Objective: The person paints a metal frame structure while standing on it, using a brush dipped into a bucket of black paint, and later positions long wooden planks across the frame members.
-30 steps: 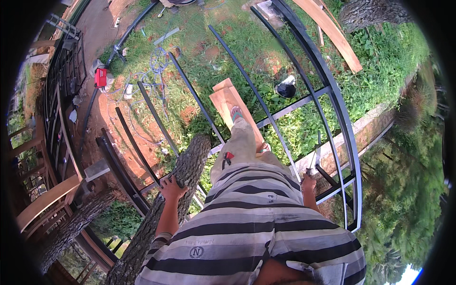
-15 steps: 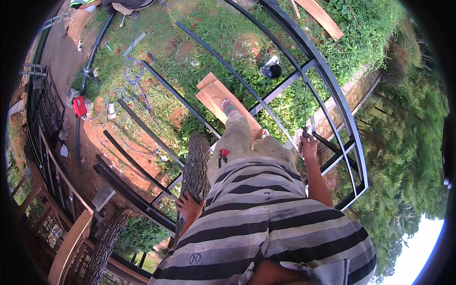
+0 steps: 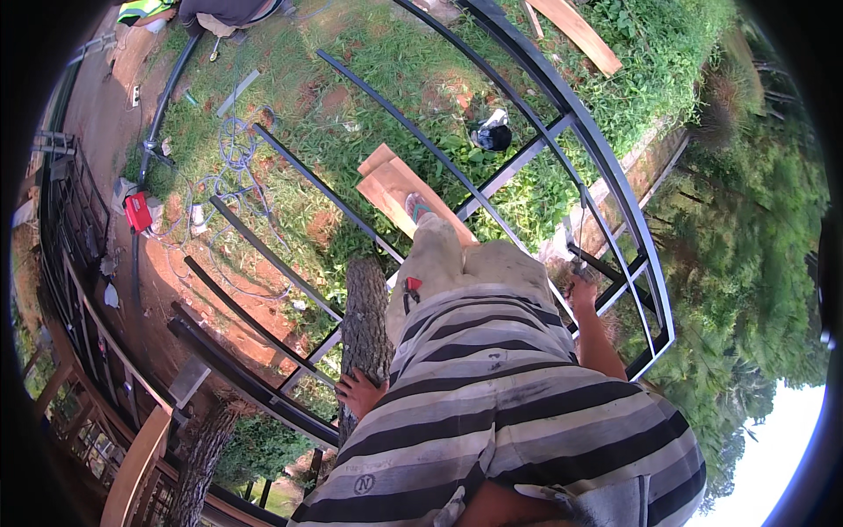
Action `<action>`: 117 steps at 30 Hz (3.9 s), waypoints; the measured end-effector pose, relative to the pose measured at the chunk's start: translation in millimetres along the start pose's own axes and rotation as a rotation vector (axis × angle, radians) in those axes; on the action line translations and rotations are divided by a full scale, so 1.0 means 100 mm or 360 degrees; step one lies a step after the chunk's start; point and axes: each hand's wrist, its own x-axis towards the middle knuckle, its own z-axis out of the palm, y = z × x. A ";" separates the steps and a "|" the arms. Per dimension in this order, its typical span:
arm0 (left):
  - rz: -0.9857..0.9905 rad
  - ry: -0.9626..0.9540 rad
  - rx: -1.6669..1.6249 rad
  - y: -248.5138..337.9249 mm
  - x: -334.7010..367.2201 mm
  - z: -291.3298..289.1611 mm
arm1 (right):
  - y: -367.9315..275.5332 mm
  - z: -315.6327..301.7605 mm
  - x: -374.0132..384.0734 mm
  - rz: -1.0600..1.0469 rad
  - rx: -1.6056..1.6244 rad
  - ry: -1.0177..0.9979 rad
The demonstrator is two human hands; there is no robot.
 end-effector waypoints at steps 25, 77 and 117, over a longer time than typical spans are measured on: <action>-0.0329 -0.0005 -0.0164 1.27 0.93 -0.52 | -0.88 -0.35 1.69 0.0208 0.0299 0.0107; 0.2172 0.0016 0.2070 11.01 6.72 -8.46 | -3.73 6.39 2.14 0.1067 0.2128 0.2158; 0.2584 -0.0689 0.1865 10.90 6.10 -7.56 | -3.84 8.18 1.49 0.0560 0.2447 0.1524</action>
